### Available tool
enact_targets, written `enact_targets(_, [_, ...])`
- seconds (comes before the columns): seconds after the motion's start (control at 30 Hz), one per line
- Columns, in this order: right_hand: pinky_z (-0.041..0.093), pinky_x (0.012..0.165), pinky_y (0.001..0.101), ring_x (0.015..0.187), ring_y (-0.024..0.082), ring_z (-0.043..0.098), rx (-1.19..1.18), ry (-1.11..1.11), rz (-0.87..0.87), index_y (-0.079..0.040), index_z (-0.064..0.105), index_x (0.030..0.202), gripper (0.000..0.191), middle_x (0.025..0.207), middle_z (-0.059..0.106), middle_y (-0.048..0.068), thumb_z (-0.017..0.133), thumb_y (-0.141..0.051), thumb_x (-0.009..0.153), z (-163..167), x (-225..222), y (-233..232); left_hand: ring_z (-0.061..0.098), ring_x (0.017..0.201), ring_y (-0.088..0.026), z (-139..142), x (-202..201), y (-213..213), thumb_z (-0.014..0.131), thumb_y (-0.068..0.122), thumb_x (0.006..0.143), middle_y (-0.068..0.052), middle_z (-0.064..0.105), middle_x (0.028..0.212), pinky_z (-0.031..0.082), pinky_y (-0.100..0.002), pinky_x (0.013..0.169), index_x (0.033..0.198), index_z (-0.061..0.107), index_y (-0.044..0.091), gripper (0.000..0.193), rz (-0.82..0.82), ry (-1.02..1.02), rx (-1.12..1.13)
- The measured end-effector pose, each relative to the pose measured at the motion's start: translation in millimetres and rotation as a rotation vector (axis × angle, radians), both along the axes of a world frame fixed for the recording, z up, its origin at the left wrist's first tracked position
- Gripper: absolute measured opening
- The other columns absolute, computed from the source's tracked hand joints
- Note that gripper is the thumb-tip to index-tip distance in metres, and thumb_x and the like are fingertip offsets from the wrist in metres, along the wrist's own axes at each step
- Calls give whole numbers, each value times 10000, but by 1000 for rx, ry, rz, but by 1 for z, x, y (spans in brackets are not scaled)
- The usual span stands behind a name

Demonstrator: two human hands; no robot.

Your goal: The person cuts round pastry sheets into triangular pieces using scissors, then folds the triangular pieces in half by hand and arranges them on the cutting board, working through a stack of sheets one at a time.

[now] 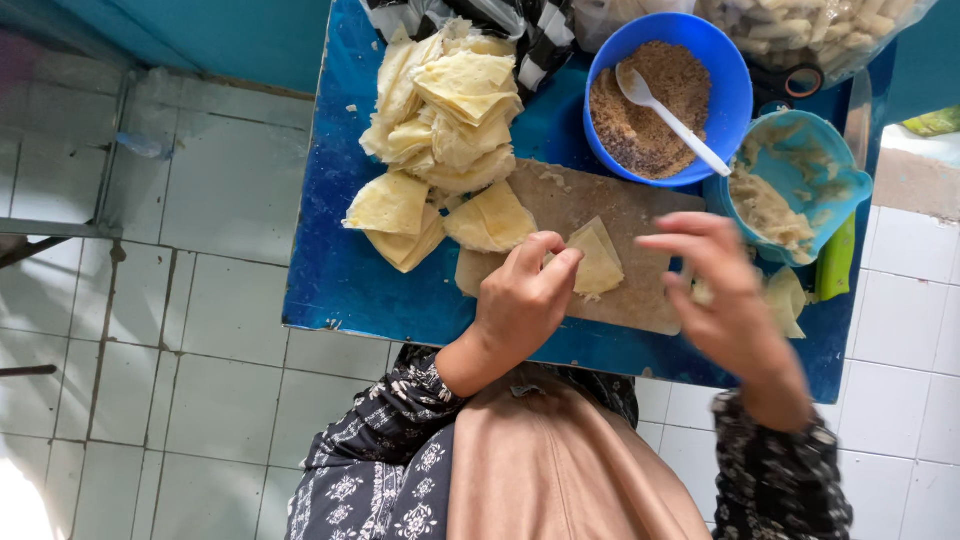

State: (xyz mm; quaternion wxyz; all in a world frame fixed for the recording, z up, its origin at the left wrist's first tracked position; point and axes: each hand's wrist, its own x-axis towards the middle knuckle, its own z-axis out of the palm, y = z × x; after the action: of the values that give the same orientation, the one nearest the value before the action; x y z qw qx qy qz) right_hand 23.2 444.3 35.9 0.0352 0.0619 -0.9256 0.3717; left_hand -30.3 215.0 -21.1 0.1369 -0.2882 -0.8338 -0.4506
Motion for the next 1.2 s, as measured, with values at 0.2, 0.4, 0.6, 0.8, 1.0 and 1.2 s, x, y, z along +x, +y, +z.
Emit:
enact_targets(0.2, [290,1201,556,1492,421,347,472,101,105,-155,574,1465,657,1634,363,152,604,19,832,-30,-27,-40,653,903,-229,-6,-6,-4,706,55,867,-36,618,1061,548,-344,736,1081,723,95,219,-20,24,-81])
enact_targets(0.4, [266,1220,573,1509,365,369,931,179,76,-114,582,1505,598,1642,409,119,625,-71,910,-28,-21,-39,650,904,-237,-6,-11,-7,700,81,844,-54,623,1049,545,-348,734,1066,702,76,222,-62,5,-78])
enact_targets(0.6, [395,1202,477,1446,351,449,424,172,14,-52,638,1397,418,1575,465,166,608,-28,981,-29,-27,-37,624,888,-230,4,-12,-13,723,118,888,-55,609,1064,531,-351,726,1010,655,81,144,-142,44,-48])
enact_targets(0.8, [386,1118,472,1383,340,483,557,263,147,-118,716,1275,387,1508,520,152,697,-99,890,-25,-33,-34,612,908,-202,4,-10,-14,683,107,847,-29,606,1089,532,-333,742,971,647,99,129,-215,119,-203])
enact_targets(1.0, [367,1140,501,1345,338,501,624,360,164,-114,719,1142,307,1434,557,120,733,-128,835,-18,-28,-25,626,917,-207,3,-8,-10,704,141,918,-31,605,1062,539,-338,772,980,636,95,103,-198,76,-140])
enact_targets(1.2, [475,1064,421,1229,329,591,111,273,-78,-67,630,1247,391,1303,602,126,647,83,886,-26,-8,-18,655,921,-230,5,-7,-5,717,169,946,-32,624,1027,537,-352,755,972,641,111,99,-197,-12,-66])
